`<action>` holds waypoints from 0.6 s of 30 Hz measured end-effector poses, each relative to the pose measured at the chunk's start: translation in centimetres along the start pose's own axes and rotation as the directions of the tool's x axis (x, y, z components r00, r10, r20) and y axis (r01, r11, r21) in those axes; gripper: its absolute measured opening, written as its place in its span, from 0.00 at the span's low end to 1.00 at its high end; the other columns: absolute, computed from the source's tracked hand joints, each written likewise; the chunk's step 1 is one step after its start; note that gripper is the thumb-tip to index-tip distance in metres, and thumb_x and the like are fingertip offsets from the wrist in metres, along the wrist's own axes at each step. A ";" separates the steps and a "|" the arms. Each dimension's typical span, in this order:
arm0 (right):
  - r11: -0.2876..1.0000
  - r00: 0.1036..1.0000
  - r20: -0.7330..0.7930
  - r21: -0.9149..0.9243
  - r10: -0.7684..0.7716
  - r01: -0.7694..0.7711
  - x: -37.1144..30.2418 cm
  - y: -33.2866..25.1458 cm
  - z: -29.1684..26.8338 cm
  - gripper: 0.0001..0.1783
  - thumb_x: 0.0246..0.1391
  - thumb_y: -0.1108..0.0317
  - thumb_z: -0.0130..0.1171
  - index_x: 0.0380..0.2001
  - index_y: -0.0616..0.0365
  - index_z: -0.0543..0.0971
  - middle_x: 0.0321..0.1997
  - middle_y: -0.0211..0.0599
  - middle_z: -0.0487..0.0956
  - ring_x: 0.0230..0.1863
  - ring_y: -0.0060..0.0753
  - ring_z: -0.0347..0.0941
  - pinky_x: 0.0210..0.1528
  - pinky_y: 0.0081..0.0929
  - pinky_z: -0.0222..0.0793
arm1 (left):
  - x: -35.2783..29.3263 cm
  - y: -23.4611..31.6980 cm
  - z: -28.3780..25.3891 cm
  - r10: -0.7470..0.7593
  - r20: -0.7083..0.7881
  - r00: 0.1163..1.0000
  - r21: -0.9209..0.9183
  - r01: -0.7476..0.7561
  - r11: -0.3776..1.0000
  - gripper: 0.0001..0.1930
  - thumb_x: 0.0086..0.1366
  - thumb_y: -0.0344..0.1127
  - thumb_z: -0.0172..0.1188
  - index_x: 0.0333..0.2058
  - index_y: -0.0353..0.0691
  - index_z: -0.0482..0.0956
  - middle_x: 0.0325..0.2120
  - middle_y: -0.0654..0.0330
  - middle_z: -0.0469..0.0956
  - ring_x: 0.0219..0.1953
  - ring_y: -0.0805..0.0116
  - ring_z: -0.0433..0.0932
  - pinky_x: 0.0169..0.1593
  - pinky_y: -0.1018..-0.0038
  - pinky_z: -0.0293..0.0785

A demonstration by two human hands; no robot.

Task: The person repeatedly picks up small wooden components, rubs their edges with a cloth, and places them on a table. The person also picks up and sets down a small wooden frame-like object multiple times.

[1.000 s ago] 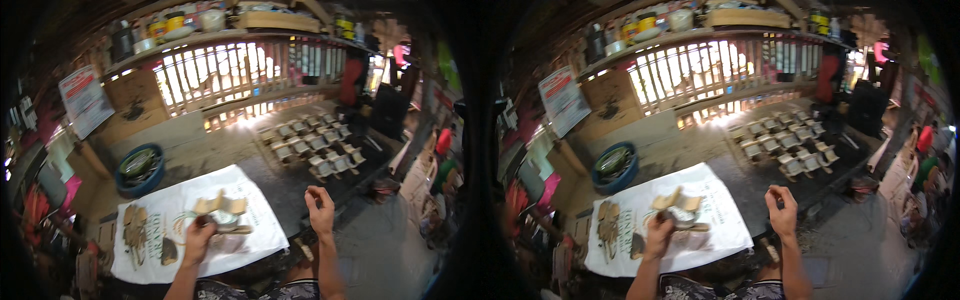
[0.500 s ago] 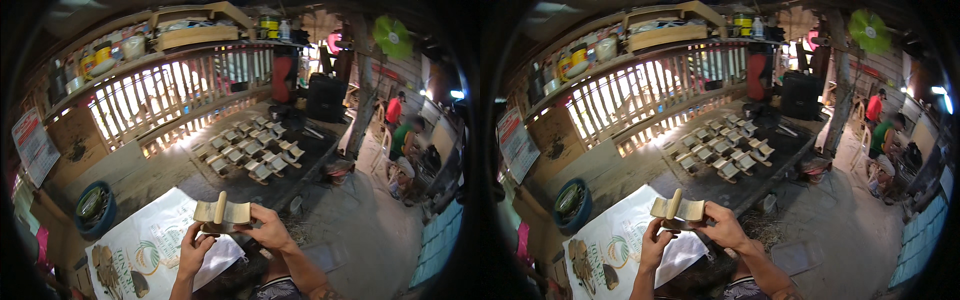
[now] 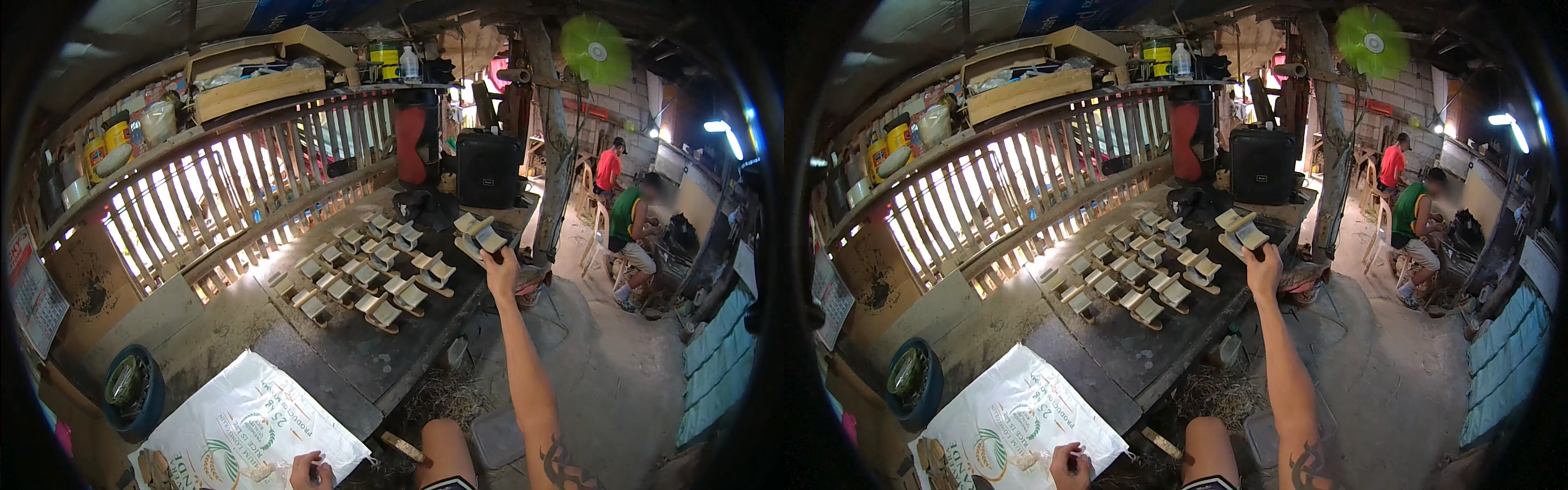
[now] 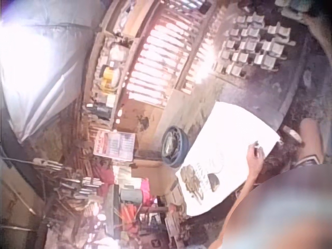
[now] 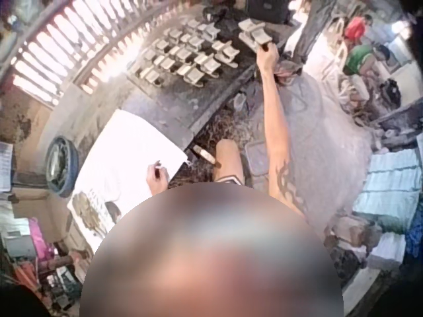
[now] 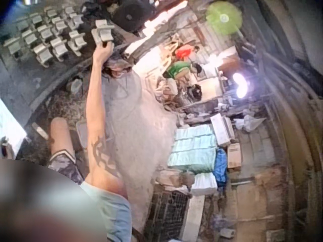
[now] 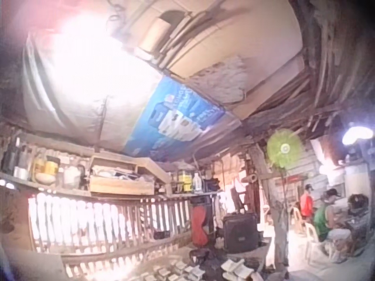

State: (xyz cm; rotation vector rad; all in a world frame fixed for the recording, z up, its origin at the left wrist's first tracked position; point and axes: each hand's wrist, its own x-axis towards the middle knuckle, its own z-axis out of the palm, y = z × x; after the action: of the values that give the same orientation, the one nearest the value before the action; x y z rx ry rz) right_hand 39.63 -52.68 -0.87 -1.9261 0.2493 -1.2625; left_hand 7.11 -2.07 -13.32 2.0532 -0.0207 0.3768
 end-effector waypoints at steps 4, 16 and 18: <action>0.984 0.992 0.035 -0.137 0.121 -0.115 1.9 5.3 4.0 0.19 0.53 0.61 0.75 0.40 0.65 0.83 0.43 0.50 0.80 0.47 0.59 0.79 0.49 0.49 0.73 | -0.3 -0.1 0.7 0.077 -0.056 0.995 0.069 -0.073 0.995 0.10 0.71 0.26 0.60 0.48 0.30 0.80 0.29 0.58 0.76 0.25 0.72 0.76 0.30 0.73 0.73; 0.905 0.896 0.222 -0.280 0.386 -0.320 0.6 10.0 9.6 0.29 0.52 0.60 0.78 0.53 0.65 0.83 0.52 0.49 0.83 0.54 0.53 0.80 0.56 0.46 0.74 | -0.1 1.4 0.5 0.164 -0.075 0.984 0.099 -0.157 0.983 0.11 0.66 0.24 0.63 0.47 0.31 0.81 0.31 0.58 0.77 0.25 0.71 0.73 0.29 0.74 0.71; 0.916 0.898 0.238 -0.255 0.371 -0.311 0.5 10.4 10.0 0.29 0.52 0.60 0.77 0.53 0.66 0.83 0.52 0.50 0.83 0.54 0.53 0.81 0.56 0.45 0.75 | -0.1 1.3 0.6 0.153 -0.068 0.986 0.098 -0.146 0.984 0.11 0.66 0.24 0.63 0.47 0.32 0.82 0.31 0.58 0.77 0.25 0.72 0.73 0.29 0.74 0.71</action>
State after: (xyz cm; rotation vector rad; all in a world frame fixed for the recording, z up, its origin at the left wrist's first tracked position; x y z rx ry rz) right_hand 50.87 -54.68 -9.67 -2.0991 0.5678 -0.7409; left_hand 6.92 -3.21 -12.50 2.1336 -0.1142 0.5579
